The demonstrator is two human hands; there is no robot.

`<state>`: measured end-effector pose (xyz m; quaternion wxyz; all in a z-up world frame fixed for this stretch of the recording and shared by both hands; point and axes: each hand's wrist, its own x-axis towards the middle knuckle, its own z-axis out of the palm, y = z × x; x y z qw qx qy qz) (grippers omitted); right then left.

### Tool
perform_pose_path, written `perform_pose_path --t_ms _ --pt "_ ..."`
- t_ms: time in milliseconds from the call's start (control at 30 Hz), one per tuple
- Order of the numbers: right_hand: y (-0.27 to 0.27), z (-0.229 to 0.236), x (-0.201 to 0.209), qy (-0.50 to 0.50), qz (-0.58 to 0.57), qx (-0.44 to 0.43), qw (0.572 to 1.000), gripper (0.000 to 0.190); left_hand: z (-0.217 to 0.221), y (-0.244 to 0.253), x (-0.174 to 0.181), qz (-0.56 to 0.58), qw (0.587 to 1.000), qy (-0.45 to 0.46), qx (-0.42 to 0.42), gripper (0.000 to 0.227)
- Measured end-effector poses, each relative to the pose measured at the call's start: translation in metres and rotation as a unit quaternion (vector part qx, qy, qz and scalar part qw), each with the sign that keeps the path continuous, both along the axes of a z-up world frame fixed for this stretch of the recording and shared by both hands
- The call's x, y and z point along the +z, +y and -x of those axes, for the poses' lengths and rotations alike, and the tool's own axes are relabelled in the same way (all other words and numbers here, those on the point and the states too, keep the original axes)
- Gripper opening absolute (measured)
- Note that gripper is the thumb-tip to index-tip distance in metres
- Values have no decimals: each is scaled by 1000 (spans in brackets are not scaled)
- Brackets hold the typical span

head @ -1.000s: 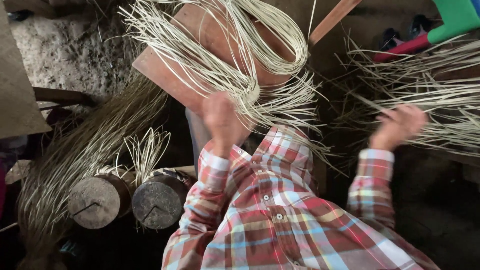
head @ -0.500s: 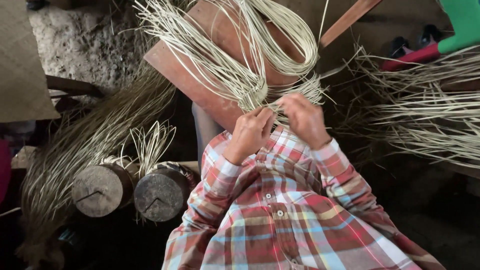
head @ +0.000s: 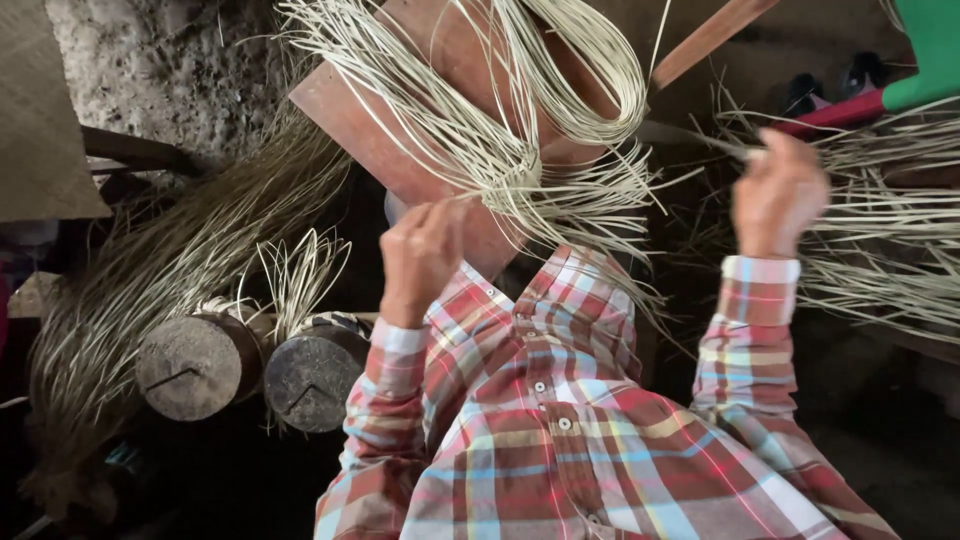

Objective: Weaving thin bamboo strips together to create a patterned material

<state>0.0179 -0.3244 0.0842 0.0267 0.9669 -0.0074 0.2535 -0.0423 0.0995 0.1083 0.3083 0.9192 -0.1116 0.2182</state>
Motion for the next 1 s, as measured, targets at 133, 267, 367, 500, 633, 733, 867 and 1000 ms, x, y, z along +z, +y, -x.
perform_pose_path --t_ms 133,267,367,500,633,733,867,1000 --pt "138 9 76 62 -124 217 966 29 -10 -36 6 -61 992 -84 -65 14" --pt "194 16 87 236 -322 384 832 18 -11 -47 12 -75 981 -166 -75 16" --pt "205 19 97 360 -456 313 751 12 -17 -44 13 -69 970 -223 -64 20" --pt "194 16 64 255 -358 380 814 10 -13 -50 14 -81 979 -169 -78 17" --pt "197 23 60 120 -109 408 899 15 -4 -60 16 -32 998 -4 -57 8" --pt "194 19 49 114 -111 412 897 23 -3 -62 26 76 992 60 -81 2" --pt "175 8 41 225 -293 363 856 17 -6 -52 42 381 896 177 -143 4" --pt "134 -10 6 234 -300 334 862 14 -6 -41 81 560 782 245 -121 4"
